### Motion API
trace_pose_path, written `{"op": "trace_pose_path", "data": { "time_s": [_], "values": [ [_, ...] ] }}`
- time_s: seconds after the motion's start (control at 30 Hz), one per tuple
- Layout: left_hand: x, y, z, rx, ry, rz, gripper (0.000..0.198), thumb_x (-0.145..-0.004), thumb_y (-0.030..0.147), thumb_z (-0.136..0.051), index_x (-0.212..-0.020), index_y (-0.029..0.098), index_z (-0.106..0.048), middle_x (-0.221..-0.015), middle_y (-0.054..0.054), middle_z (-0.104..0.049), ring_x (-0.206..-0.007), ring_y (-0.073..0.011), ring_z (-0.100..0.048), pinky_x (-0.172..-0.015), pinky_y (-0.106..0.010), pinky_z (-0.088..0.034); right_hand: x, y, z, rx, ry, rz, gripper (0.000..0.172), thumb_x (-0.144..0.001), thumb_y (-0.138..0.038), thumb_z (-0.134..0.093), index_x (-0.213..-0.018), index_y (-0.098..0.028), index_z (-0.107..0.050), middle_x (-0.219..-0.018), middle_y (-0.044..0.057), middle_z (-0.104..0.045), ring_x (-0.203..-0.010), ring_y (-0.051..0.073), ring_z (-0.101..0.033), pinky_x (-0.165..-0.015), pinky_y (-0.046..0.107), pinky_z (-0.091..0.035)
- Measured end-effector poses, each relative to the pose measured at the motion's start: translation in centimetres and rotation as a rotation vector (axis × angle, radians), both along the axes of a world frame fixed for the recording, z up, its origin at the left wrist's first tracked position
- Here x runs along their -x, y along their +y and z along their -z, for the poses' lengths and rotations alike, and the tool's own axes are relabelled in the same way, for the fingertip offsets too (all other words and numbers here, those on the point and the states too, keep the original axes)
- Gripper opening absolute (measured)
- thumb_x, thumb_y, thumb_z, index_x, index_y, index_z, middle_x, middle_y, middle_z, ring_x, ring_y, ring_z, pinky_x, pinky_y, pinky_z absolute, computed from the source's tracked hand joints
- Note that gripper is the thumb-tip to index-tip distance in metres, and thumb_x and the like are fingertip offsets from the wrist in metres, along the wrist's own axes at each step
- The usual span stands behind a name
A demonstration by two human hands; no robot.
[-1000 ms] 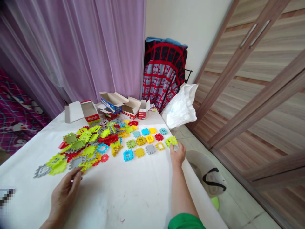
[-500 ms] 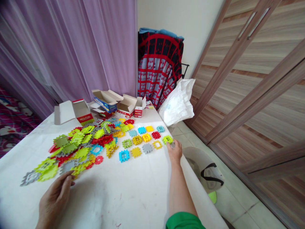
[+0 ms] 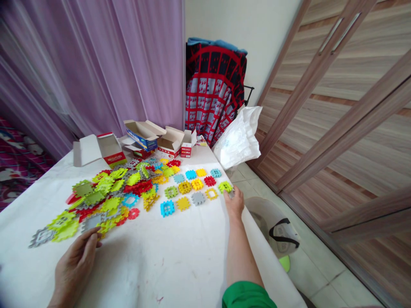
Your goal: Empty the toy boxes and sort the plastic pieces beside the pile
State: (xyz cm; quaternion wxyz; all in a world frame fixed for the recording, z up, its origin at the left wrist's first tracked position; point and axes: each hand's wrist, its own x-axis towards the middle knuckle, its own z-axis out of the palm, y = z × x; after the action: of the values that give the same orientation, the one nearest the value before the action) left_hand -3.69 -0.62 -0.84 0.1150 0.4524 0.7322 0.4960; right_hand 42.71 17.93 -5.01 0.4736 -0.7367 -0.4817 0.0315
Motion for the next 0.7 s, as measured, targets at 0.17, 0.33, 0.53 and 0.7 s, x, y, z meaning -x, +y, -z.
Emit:
{"op": "trace_pose_path", "data": {
  "time_s": [0.17, 0.33, 0.53, 0.7],
  "values": [
    [-0.5, -0.1, -0.5, -0.015, -0.066, -0.016, 0.043, -0.077, 0.056, -0.053, -0.097, 0.020, -0.065, -0.071, -0.002, -0.068, -0.061, -0.0155, -0.064, -0.062, -0.026, -0.054, 0.0, -0.4, 0.1, -0.046, -0.006, 0.028, 0.067, -0.069, -0.057, -0.053, -0.116, -0.010, -0.062, -0.102, 0.017, -0.064, -0.091, 0.029, -0.057, -0.088, 0.044, -0.044],
    [-0.8, 0.1, -0.8, 0.015, -0.135, -0.016, 0.043, -0.079, 0.056, -0.051, -0.097, 0.020, -0.065, -0.072, -0.002, -0.067, -0.060, -0.0154, -0.061, -0.062, -0.027, -0.053, -0.5, -0.7, 0.5, -0.197, -0.112, 0.080, 0.049, -0.073, -0.044, -0.051, -0.105, -0.011, -0.066, -0.089, 0.016, -0.064, -0.092, 0.033, -0.056, -0.085, 0.047, -0.044],
    [-0.7, 0.4, 0.1, 0.000, -0.234, -0.029, 0.042, -0.077, 0.058, -0.054, -0.095, 0.022, -0.065, -0.067, 0.000, -0.063, -0.060, -0.0149, -0.059, -0.062, -0.026, -0.049, 3.4, -1.8, -0.4, -0.330, -0.167, 0.038, 0.041, -0.075, -0.036, -0.049, -0.102, -0.012, -0.068, -0.101, 0.019, -0.066, -0.097, 0.033, -0.059, -0.081, 0.046, -0.049],
    [-0.7, 0.4, 0.1, -0.011, -0.098, -0.032, 0.033, -0.079, 0.051, -0.055, -0.094, 0.024, -0.067, -0.076, -0.002, -0.066, -0.063, -0.0147, -0.058, -0.066, -0.026, -0.048, 11.4, -3.4, -1.8, -0.382, -0.169, -0.264, 0.035, -0.084, -0.037, -0.046, -0.099, -0.014, -0.068, -0.104, 0.016, -0.067, -0.102, 0.029, -0.061, -0.092, 0.045, -0.048]
  ]
}}
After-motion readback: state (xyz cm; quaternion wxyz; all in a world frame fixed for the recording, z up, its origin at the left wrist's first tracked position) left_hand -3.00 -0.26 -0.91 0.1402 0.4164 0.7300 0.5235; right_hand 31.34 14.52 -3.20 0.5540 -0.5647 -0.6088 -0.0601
